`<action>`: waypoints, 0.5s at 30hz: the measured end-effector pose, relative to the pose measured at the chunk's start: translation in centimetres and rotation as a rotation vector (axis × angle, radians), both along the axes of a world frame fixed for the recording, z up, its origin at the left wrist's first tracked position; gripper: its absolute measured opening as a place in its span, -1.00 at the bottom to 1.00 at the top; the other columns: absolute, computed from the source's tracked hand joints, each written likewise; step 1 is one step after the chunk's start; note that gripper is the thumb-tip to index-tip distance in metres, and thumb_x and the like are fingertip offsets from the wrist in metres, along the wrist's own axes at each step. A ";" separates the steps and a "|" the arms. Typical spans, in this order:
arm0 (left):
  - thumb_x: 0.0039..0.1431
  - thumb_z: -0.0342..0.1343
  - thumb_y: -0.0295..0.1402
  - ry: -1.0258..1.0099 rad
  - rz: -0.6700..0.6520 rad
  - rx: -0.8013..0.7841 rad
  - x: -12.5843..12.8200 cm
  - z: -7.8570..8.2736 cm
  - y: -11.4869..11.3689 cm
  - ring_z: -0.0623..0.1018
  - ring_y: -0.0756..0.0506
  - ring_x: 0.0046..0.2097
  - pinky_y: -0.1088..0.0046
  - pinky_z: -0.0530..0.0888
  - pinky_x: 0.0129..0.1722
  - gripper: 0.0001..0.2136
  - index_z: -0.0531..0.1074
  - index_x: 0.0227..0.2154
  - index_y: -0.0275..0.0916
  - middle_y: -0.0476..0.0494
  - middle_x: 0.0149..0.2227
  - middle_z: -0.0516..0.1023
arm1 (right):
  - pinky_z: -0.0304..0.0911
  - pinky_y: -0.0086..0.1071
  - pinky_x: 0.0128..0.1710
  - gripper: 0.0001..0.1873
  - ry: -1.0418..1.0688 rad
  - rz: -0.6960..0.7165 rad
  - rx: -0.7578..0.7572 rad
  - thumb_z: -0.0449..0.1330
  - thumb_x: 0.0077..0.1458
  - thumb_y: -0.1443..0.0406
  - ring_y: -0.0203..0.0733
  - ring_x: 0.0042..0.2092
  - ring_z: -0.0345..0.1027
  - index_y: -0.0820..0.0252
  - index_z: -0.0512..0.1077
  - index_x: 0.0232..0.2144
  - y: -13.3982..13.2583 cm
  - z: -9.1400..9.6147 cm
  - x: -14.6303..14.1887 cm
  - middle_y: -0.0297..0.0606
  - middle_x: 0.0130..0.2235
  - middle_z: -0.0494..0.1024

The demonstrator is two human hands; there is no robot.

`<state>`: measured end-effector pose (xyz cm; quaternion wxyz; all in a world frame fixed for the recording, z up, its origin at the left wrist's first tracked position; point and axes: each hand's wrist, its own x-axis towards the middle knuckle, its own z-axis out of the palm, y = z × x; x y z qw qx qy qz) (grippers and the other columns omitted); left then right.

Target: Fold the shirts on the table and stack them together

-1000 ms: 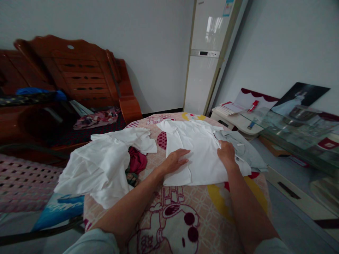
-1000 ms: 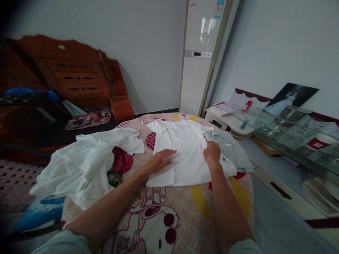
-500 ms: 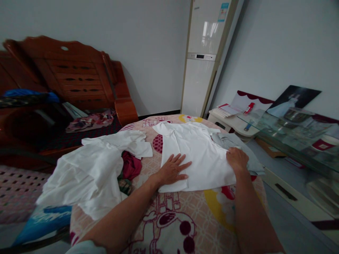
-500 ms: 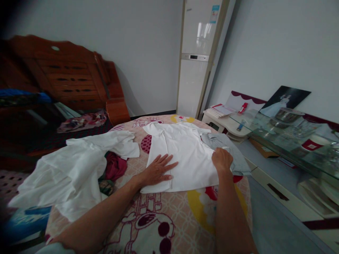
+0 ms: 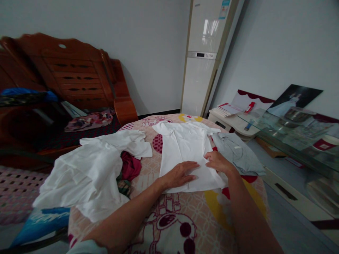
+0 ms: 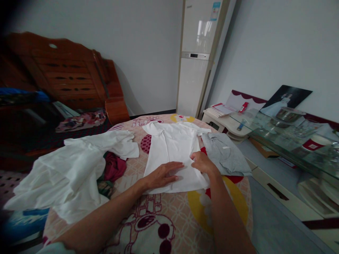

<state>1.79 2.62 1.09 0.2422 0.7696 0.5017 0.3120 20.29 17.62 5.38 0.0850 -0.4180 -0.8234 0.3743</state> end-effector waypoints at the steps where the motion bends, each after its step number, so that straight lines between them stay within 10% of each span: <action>1: 0.31 0.04 -0.17 -0.028 -0.029 -0.006 0.3 0.1 0.1 0.35 -0.16 0.25 0.20 0.26 0.26 -0.51 0.23 0.25 -0.16 -0.24 0.24 0.35 | 0.17 -0.50 -0.60 -0.76 0.017 0.013 -0.106 0.24 -0.16 0.44 -0.29 -0.61 0.33 0.25 0.50 -0.33 -0.1 -0.2 -0.1 -0.43 -0.62 0.45; 5: 0.32 0.02 -0.22 -0.055 -0.107 -0.004 0.9 0.4 0.1 0.34 -0.17 0.25 0.17 0.26 0.25 -0.54 0.25 0.24 -0.18 -0.27 0.24 0.35 | 0.24 -0.52 -0.65 -0.87 0.125 -0.010 -0.336 0.16 0.06 0.35 -0.28 -0.63 0.39 0.27 0.44 -0.30 0.0 -0.7 -0.3 -0.36 -0.61 0.49; 15: 0.37 -0.10 -0.24 0.179 -0.257 0.038 2.1 0.5 -0.2 0.20 -0.22 0.34 0.03 0.09 0.31 -0.49 0.06 0.34 -0.09 -0.25 0.38 0.08 | 0.36 -0.45 -0.63 -0.81 0.470 -0.593 -0.264 0.15 0.03 0.47 -0.25 -0.60 0.42 0.30 0.44 -0.25 4.9 -2.6 -3.2 -0.37 -0.62 0.45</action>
